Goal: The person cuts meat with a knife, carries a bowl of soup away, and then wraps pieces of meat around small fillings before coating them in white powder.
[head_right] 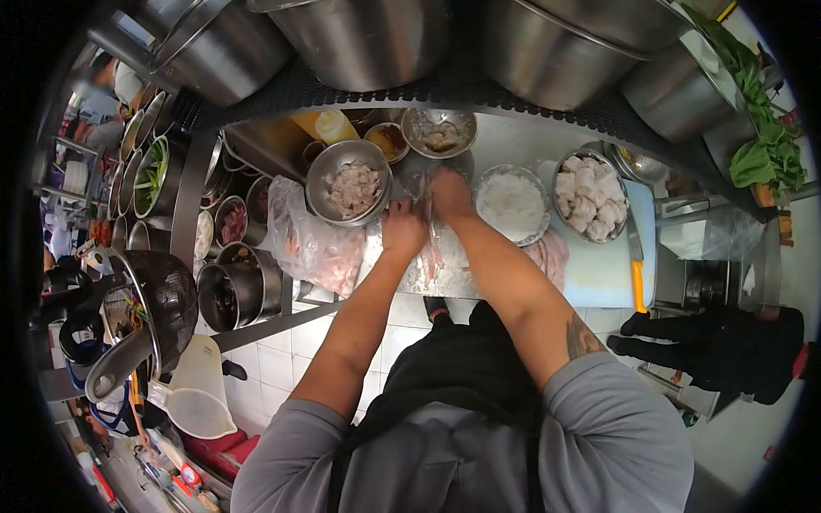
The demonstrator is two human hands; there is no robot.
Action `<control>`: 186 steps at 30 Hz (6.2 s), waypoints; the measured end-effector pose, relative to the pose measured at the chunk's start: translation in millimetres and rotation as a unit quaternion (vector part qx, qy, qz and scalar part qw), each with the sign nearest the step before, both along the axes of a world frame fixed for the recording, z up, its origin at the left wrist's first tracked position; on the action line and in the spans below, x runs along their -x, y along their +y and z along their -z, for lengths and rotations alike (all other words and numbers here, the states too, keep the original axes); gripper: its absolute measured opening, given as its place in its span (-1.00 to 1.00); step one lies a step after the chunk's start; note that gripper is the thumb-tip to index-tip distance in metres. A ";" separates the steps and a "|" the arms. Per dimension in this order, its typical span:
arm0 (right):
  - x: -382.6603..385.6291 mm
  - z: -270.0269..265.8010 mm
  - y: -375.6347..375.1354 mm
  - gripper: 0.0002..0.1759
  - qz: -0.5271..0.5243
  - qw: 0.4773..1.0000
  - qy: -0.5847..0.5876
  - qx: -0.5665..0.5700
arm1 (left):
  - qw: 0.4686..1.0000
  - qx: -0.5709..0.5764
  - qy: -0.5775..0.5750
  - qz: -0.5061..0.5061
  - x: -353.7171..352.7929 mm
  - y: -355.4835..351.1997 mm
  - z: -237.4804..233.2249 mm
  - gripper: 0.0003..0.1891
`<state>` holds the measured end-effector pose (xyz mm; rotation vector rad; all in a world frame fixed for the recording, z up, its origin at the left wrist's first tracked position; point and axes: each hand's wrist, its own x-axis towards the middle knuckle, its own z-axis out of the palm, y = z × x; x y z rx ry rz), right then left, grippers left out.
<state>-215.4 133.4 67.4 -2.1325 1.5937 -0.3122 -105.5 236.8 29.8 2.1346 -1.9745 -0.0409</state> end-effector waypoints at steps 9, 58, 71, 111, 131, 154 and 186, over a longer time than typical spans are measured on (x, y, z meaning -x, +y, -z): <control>11.5 -2.0 49.9 -0.71 -0.060 0.995 0.072 0.033 | 0.995 -0.085 0.055 0.028 -7.8 -11.4 -5.3 -0.45; 8.7 21.8 43.2 -0.60 -0.088 0.996 0.026 0.008 | 0.993 -0.057 0.043 0.097 -0.4 62.1 -13.4 -0.43; 14.1 27.1 5.9 -0.56 0.125 0.987 -0.025 -0.103 | 0.994 -0.044 0.018 0.094 0.0 61.5 -9.3 -0.45; 4.1 -16.7 27.3 -0.69 -0.268 0.946 0.152 0.105 | 0.974 -0.038 0.159 0.157 0.0 137.0 -41.1 -0.52; 5.6 6.2 3.9 -0.47 -0.350 0.924 0.118 0.104 | 0.984 -0.153 0.023 0.093 39.6 150.0 -58.1 -0.51; -150.9 -114.5 123.8 -0.76 -0.505 0.836 0.213 0.019 | 0.907 -0.317 0.105 -0.257 -155.2 136.5 -120.5 -0.63; -167.5 -99.0 112.3 -0.57 -0.307 0.863 -0.318 -0.244 | 0.949 0.127 0.257 -0.129 -180.8 117.8 -179.0 -0.79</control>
